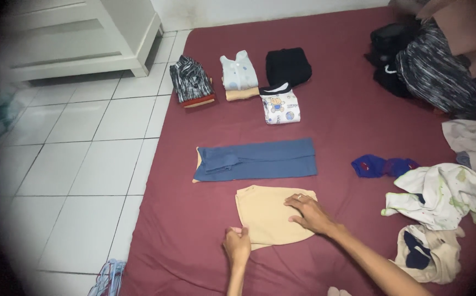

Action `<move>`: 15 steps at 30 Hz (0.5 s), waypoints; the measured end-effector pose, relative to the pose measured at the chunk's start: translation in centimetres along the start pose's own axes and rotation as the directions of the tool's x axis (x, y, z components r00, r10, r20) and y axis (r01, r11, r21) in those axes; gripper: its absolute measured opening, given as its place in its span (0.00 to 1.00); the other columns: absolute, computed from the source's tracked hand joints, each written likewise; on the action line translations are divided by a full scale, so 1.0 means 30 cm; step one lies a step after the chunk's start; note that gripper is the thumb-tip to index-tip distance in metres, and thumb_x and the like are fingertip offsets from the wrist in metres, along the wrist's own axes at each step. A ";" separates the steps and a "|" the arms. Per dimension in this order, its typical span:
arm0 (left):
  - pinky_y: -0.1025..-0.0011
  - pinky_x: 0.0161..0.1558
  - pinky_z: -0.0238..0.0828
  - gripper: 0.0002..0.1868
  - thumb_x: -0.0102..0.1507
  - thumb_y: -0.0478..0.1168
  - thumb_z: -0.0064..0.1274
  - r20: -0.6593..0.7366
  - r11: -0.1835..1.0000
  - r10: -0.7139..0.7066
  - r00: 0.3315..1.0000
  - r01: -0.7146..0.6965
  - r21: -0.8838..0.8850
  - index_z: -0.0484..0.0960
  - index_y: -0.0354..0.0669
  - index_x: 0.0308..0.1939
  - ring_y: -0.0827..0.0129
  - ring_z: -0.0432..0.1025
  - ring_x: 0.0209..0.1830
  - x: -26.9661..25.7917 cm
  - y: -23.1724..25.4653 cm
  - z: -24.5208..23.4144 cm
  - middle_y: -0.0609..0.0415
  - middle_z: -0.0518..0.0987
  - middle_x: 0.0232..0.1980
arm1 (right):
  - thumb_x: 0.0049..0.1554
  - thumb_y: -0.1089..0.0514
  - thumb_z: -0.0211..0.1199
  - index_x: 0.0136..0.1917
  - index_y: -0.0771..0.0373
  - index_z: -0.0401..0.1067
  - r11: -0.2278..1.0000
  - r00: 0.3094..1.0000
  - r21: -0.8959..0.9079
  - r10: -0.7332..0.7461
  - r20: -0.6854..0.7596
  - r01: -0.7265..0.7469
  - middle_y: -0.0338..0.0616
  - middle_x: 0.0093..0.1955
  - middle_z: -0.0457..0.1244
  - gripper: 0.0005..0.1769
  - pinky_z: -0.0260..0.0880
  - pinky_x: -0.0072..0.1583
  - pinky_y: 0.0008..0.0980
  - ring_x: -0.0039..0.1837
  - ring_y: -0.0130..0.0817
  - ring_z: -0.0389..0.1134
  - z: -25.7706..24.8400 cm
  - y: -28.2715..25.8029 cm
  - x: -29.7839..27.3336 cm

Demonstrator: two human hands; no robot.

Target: Folding several items of clothing on a bed.

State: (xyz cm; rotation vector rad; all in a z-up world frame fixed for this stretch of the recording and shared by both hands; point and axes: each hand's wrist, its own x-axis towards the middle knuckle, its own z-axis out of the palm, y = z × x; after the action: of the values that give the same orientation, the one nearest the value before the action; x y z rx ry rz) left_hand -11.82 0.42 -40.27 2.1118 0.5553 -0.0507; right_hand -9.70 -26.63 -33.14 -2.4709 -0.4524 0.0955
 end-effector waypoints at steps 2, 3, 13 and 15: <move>0.62 0.42 0.77 0.15 0.59 0.40 0.65 0.037 0.999 -0.017 0.999 0.019 -0.041 0.77 0.33 0.39 0.57 0.80 0.33 -0.019 0.025 -0.022 0.44 0.84 0.32 | 0.48 0.54 0.74 0.64 0.60 0.72 1.000 1.000 0.000 0.020 0.009 -0.020 0.44 0.67 0.64 0.31 0.61 0.71 0.43 0.71 0.44 0.62 -0.002 -0.005 0.005; 0.63 0.42 0.77 0.18 0.57 0.38 0.67 0.075 0.996 -0.033 0.997 0.039 -0.080 0.75 0.32 0.41 0.59 0.80 0.34 -0.029 0.038 -0.034 0.45 0.83 0.33 | 0.47 0.54 0.74 0.64 0.59 0.72 0.999 0.999 -0.001 0.041 0.019 -0.041 0.43 0.67 0.64 0.32 0.62 0.71 0.42 0.71 0.42 0.62 -0.002 -0.008 0.007; 0.68 0.34 0.72 0.09 0.66 0.30 0.51 0.301 0.963 0.258 0.918 -0.219 -0.158 0.73 0.39 0.50 0.70 0.73 0.30 -0.102 0.135 -0.166 0.54 0.77 0.38 | 0.48 0.55 0.76 0.65 0.60 0.72 1.000 1.000 0.020 -0.009 -0.001 0.009 0.46 0.67 0.64 0.33 0.61 0.71 0.42 0.71 0.46 0.62 0.008 0.030 -0.002; 0.67 0.35 0.69 0.13 0.65 0.27 0.52 0.341 0.884 0.467 0.815 -0.438 -0.164 0.80 0.39 0.52 0.67 0.70 0.28 -0.113 0.134 -0.187 0.54 0.75 0.43 | 0.43 0.49 0.77 0.68 0.58 0.69 1.000 0.999 0.016 -0.004 0.038 0.003 0.42 0.70 0.63 0.41 0.61 0.73 0.40 0.74 0.42 0.61 0.013 0.045 0.002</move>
State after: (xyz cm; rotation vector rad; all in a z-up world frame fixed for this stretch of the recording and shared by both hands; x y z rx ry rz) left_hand -14.21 1.74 -33.08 2.0351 -0.1810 -0.1522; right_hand -9.32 -27.40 -34.25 -2.4559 -0.4704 0.1441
